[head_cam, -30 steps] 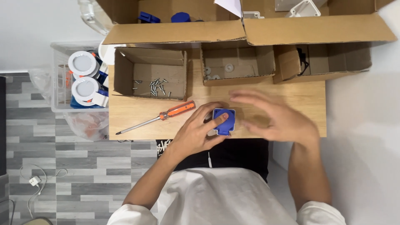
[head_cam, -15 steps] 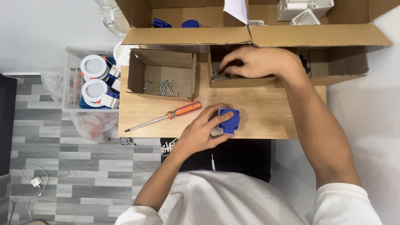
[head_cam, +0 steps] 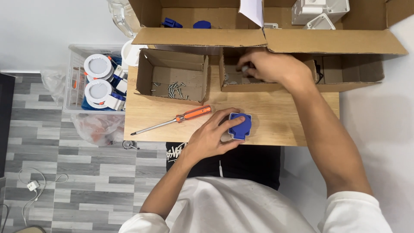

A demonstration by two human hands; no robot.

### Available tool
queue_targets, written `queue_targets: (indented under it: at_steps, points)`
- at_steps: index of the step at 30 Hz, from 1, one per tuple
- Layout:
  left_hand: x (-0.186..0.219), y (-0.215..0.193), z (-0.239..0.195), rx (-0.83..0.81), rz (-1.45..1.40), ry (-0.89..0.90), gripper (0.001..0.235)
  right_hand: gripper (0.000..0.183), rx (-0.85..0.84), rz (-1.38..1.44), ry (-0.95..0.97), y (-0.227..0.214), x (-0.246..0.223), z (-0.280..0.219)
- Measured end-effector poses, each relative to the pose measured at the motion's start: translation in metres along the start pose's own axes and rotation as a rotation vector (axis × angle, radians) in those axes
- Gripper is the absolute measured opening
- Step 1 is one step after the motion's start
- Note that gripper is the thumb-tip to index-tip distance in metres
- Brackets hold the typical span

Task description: Picking electrical components and screws from boxes and assembling them using a screwdriver.

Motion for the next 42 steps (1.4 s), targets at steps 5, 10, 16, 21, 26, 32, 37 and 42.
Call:
queue_targets:
  at_steps: [5,10,16,21,26,32,37,42]
  points:
    - [0.012,-0.006,0.004,0.005,-0.002,0.005,0.066,0.032,0.260,0.155,-0.200,-0.044,-0.052,-0.040]
    - [0.003,-0.001,-0.007,0.056,0.063,-0.026,0.067,0.022,0.587,0.173,-0.526,-0.048,-0.068,-0.093]
    - [0.014,-0.016,-0.024,0.345,0.145,-0.052,0.057,0.024,0.745,0.688,-0.608,0.006,-0.033,-0.141]
    - [0.018,-0.016,-0.033,0.406,0.164,-0.084,0.063,0.034,0.775,0.652,-0.464,0.072,0.002,-0.157]
    - [0.024,-0.022,-0.027,0.342,0.039,-0.058,0.064,0.028,0.889,0.795,-0.364,0.106,-0.002,-0.174]
    - [0.023,-0.011,-0.020,0.249,0.073,-0.036,0.062,0.030,0.939,0.864,-0.293,0.119,-0.019,-0.181]
    - [0.022,-0.014,-0.017,0.272,0.001,-0.070,0.061,0.028,0.963,0.725,-0.316,0.109,-0.047,-0.176]
    - [0.021,-0.019,-0.021,0.303,-0.055,-0.107,0.062,0.024,0.963,0.675,-0.317,0.106,-0.060,-0.173]
Point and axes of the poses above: each hand's wrist, its own z-axis towards the middle knuckle, its own y-axis out of the palm, x = y × z, the point moved 10 cm from there along z, towards the middle knuckle, and after that the axes turned 9 degrees about -y, right-handed, at the moved point
